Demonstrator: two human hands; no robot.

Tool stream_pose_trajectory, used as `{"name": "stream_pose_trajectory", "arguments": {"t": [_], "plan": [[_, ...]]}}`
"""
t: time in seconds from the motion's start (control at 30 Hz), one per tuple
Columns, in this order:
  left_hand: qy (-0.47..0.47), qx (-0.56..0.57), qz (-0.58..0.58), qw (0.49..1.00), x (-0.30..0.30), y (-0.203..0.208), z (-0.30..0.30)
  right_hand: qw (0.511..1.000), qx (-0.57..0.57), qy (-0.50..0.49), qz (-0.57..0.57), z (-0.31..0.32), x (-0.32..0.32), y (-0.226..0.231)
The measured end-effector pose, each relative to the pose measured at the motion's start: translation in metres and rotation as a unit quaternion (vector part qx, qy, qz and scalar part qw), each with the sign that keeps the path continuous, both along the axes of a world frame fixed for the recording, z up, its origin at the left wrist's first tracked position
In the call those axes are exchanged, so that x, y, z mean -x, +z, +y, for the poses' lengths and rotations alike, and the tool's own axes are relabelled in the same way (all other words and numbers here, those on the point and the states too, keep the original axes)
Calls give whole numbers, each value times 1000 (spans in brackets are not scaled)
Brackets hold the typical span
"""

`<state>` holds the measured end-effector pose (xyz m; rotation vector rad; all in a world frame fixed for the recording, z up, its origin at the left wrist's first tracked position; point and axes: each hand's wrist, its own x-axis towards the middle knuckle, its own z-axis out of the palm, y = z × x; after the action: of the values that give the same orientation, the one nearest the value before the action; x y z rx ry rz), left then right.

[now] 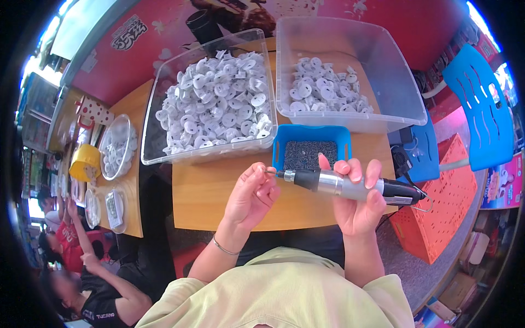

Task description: Assembling small white plastic components using an electric screwdriver at a workstation.

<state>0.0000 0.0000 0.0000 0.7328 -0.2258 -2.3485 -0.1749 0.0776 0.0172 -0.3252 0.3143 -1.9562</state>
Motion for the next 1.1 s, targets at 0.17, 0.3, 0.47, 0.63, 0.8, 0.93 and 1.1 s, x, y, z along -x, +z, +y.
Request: {"name": "stream_pose_trajectory", "arguments": {"t": [0.17,0.3,0.47,0.63,0.8,0.93,1.1], "plan": [[2,-5,-13,1000,2,1,2,1000,-2,0,12,2,0,0],[2,-9,-18,1000,3,2,2,1000,3,0,13,2,0,1],[-2,-18,14,1000,3,-1,4,1000,-18,-12,-17,2,-1,4],[-1,-13,5,1000,1,-3,4,1000,-21,-14,-3,1,-3,4],[10,-1,4,1000,-1,-5,7,1000,-23,-13,1,1,-4,3],[33,37,-17,999,0,-6,9,1000,-22,-17,9,1,-8,4],[63,74,-27,995,1,-6,9,999,-8,-16,33,1,-12,-7]]}}
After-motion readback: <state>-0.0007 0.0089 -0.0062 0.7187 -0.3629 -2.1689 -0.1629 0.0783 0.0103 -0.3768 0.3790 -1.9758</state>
